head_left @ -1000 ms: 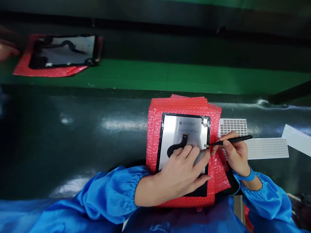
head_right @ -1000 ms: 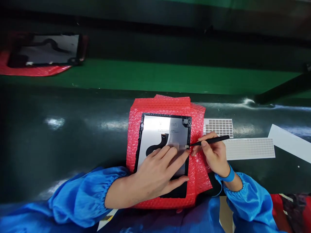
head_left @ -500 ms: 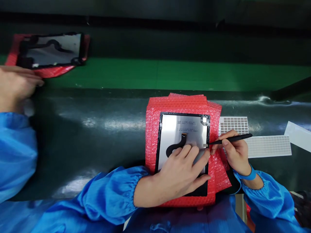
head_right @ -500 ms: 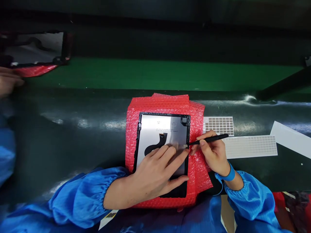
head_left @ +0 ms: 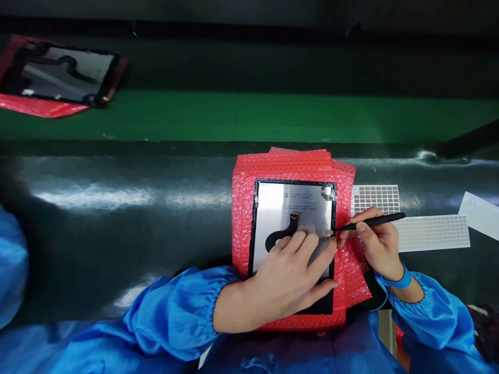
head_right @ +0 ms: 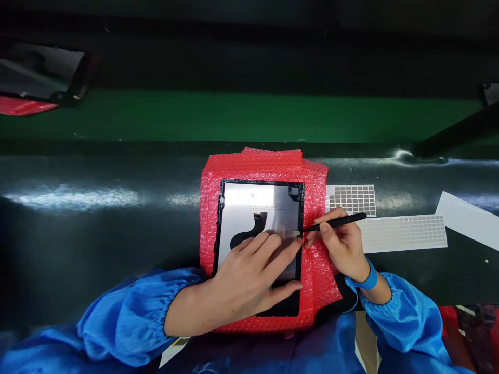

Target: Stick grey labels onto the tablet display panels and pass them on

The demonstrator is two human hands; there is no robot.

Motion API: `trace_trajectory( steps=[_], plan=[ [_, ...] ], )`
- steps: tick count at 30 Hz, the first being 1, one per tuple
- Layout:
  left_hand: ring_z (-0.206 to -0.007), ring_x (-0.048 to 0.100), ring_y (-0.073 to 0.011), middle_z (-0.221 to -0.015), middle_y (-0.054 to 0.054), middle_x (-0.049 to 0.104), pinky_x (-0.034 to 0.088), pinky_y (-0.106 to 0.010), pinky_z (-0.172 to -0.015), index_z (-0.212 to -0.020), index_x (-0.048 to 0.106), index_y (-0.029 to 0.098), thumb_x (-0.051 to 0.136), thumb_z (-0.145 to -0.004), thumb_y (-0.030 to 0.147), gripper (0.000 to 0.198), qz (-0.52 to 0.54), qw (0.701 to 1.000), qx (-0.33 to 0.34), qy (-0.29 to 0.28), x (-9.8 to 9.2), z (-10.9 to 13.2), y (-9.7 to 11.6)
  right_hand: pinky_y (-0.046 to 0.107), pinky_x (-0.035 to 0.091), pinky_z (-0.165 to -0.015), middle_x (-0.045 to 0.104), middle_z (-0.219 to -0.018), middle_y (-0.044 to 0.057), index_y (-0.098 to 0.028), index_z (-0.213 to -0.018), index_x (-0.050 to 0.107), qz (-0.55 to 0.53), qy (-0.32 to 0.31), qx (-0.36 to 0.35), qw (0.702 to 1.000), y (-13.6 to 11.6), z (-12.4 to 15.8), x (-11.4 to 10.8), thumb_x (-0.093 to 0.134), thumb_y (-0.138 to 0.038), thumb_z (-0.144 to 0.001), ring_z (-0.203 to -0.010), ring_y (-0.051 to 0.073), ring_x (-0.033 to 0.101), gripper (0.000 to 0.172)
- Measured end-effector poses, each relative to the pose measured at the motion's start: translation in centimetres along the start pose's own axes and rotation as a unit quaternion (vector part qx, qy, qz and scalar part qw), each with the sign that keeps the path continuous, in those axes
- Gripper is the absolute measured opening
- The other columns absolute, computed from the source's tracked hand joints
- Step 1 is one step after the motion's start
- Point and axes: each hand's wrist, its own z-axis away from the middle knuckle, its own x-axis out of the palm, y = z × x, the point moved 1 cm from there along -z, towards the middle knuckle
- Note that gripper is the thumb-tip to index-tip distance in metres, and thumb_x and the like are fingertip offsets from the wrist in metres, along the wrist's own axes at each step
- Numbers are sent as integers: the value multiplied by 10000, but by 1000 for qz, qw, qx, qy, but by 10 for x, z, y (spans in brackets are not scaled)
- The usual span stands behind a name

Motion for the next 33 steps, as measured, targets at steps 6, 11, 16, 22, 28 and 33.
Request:
trace_trajectory(
  steps=[6,11,16,22,28,33],
  plan=[
    [-962,644,-308,-1088,-131,662,587,-430,-732,-1496,550,90,682,-975,548,706,3,1000,2,7,0,0,1,306,661,-583,785,-759,-7,-253,-1052,697,3,-4,4,1000,0,0,-1,677,-356,-1074,-567,163,753,107],
    [-969,639,-307,-1107,-138,661,581,-432,-738,-1500,549,97,658,-991,548,688,2,1000,1,-2,0,1,-1,324,667,-593,784,-763,-8,-254,-1057,700,5,1,10,1000,2,1,-2,680,-376,-1072,-574,170,754,125],
    [-971,643,-307,-1103,-141,666,579,-429,-734,-1504,548,95,645,-1001,553,686,-1,1000,4,-2,-2,0,-1,323,668,-601,780,-759,-1,-246,-1051,695,14,3,11,1000,4,2,-3,683,-381,-1068,-589,173,757,136],
    [-957,650,-298,-1090,-139,682,579,-416,-716,-1486,552,45,641,-1004,559,710,1,1000,-1,5,-2,-1,0,322,661,-581,773,-749,-5,-258,-1056,695,-2,-2,16,1000,0,0,-2,685,-372,-1066,-560,170,747,115],
    [-957,654,-300,-1089,-145,691,594,-430,-729,-1483,551,31,632,-1009,543,702,21,1000,-5,3,0,-1,-1,348,661,-555,754,-712,-3,-274,-1033,700,16,7,35,999,-1,-1,-1,719,-451,-1033,-551,198,745,178],
    [-947,669,-291,-1096,-146,706,609,-418,-732,-1464,553,16,641,-1003,563,721,26,999,-2,22,1,-1,-2,345,659,-551,765,-725,2,-271,-1035,698,21,58,-2,998,-10,-2,-21,724,-439,-1028,-586,209,762,170]
  ],
)
